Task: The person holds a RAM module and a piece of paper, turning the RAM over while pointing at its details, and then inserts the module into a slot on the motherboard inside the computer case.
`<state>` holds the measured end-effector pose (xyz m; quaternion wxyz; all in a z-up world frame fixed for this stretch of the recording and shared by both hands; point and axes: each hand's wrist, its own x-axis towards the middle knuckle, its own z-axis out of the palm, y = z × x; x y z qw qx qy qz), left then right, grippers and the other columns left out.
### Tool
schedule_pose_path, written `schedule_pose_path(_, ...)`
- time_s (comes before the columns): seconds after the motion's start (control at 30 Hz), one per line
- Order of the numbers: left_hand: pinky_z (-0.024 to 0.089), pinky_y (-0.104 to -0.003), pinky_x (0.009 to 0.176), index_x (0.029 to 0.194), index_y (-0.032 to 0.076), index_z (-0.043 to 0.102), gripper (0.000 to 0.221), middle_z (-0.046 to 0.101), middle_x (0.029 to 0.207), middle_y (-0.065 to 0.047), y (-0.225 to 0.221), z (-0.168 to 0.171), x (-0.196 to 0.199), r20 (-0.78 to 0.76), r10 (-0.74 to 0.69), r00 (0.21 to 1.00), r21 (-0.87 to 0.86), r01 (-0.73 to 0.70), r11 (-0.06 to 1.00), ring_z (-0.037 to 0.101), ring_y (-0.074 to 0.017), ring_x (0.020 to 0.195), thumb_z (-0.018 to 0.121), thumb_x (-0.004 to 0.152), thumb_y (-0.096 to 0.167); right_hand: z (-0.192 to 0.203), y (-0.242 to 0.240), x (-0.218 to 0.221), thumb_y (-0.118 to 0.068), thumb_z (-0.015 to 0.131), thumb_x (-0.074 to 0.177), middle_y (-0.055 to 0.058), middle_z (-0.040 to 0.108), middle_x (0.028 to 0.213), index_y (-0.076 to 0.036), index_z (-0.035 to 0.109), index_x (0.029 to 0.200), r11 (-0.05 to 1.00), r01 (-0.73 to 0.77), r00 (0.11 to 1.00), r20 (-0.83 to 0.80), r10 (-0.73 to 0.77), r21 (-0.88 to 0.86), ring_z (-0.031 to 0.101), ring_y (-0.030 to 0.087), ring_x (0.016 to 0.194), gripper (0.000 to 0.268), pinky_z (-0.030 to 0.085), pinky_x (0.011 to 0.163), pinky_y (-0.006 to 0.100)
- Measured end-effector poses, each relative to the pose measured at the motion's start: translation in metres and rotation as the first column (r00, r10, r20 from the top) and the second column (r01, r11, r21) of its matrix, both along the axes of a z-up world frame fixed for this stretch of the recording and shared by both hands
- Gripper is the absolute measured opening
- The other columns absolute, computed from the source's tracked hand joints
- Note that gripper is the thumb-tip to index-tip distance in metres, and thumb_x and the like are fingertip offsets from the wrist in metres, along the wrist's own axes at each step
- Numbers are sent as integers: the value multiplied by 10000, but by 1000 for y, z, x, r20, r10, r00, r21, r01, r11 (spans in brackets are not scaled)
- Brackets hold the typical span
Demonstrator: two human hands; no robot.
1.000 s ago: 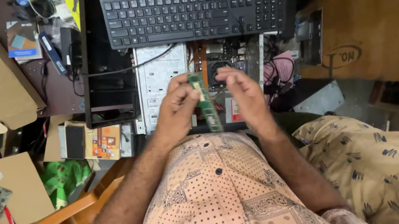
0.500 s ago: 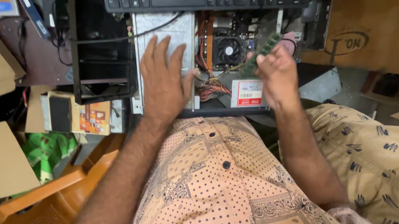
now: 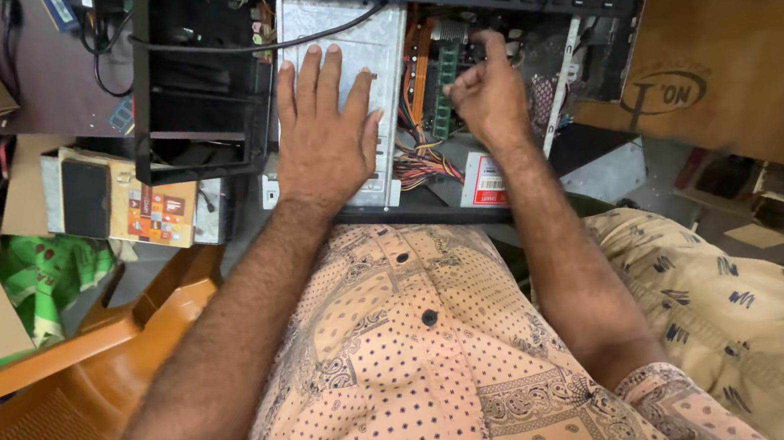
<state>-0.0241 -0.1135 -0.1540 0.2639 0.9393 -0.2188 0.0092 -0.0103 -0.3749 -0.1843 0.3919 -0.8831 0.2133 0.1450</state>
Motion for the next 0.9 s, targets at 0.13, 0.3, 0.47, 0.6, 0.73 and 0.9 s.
schedule_pose_path(0.13,176,-605,1251,1412,44,603,437,424,1535,-260,1,2,1,1,-4,1000,-24,4,1000,305,-415,1489,608,1067,314,-17,-2,2,44,706,859,43,703,785,-43,437,1445,983,-120,987,89,133,-140,724,146,733,651,599,714,293)
schedule_pose_path(0.3,201,-596,1250,1407,43,605,429,431,1528,-259,1,3,2,-7,-5,1000,-37,5,999,317,-421,1488,609,1070,307,-33,-9,3,20,730,877,60,684,794,-19,507,1392,972,-132,963,208,172,-192,700,176,685,563,580,667,331)
schedule_pose_path(0.47,211,-588,1247,1406,51,609,428,431,1524,-257,0,2,1,1,4,1000,-24,-4,1000,319,-422,1485,619,1060,301,-44,-6,0,55,649,864,55,670,769,-21,546,1374,980,-192,943,267,200,-55,740,176,716,526,636,723,315)
schedule_pose_path(0.6,222,-586,1247,1402,53,612,422,432,1528,-249,0,0,1,-9,0,1000,-9,0,1000,325,-412,1484,625,1057,295,-45,-6,0,44,650,871,52,683,766,-36,558,1372,981,-167,961,204,185,-101,764,167,746,516,612,676,331)
schedule_pose_path(0.73,239,-583,1237,1402,53,616,424,435,1534,-245,1,-2,-1,11,13,1000,-31,-12,999,325,-414,1489,637,1056,297,-47,-6,2,-1,704,874,80,687,772,-28,540,1345,968,-175,956,203,210,-178,735,229,710,499,588,662,366)
schedule_pose_path(0.9,248,-584,1240,1400,50,616,425,441,1532,-247,0,-1,1,16,11,1000,-29,-11,1000,325,-413,1490,633,1052,292,-39,0,5,8,713,815,92,701,768,-7,506,1354,960,-212,940,231,251,-182,726,255,681,578,580,653,373)
